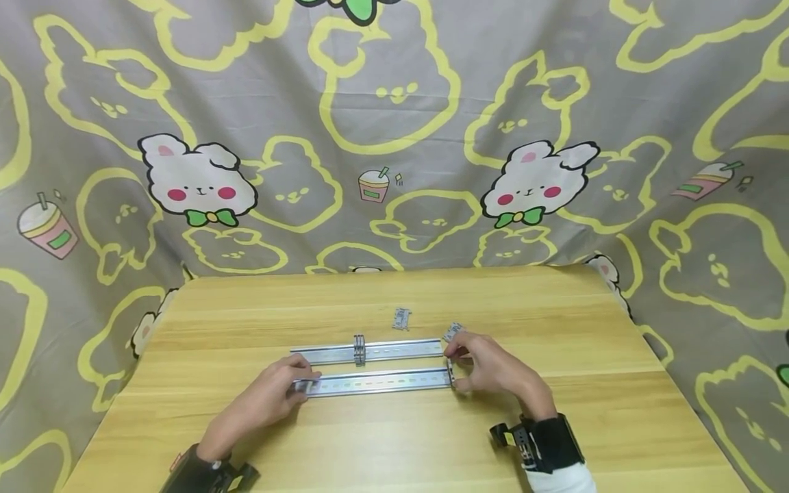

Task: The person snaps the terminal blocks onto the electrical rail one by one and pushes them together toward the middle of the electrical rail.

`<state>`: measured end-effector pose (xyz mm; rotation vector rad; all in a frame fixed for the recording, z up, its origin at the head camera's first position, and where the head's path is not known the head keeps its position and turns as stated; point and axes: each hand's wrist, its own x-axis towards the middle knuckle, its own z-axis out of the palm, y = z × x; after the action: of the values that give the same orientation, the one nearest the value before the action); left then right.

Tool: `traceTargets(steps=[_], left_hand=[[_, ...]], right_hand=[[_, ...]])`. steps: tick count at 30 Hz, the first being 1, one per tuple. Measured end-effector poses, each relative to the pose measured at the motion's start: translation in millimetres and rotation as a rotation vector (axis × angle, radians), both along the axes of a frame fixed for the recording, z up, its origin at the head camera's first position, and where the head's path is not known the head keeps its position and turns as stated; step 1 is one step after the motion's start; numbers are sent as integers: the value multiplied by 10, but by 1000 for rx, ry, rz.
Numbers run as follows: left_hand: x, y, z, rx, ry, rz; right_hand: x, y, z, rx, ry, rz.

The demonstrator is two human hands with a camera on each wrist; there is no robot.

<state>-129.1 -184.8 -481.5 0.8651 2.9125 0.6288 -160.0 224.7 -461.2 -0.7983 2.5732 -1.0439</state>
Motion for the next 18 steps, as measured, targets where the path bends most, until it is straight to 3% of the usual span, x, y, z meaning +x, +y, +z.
traceTargets(steps=[18], left_hand=[[3,11,2,14,-3,3]], right_hand=[[-14,28,-50,-67,-78,18]])
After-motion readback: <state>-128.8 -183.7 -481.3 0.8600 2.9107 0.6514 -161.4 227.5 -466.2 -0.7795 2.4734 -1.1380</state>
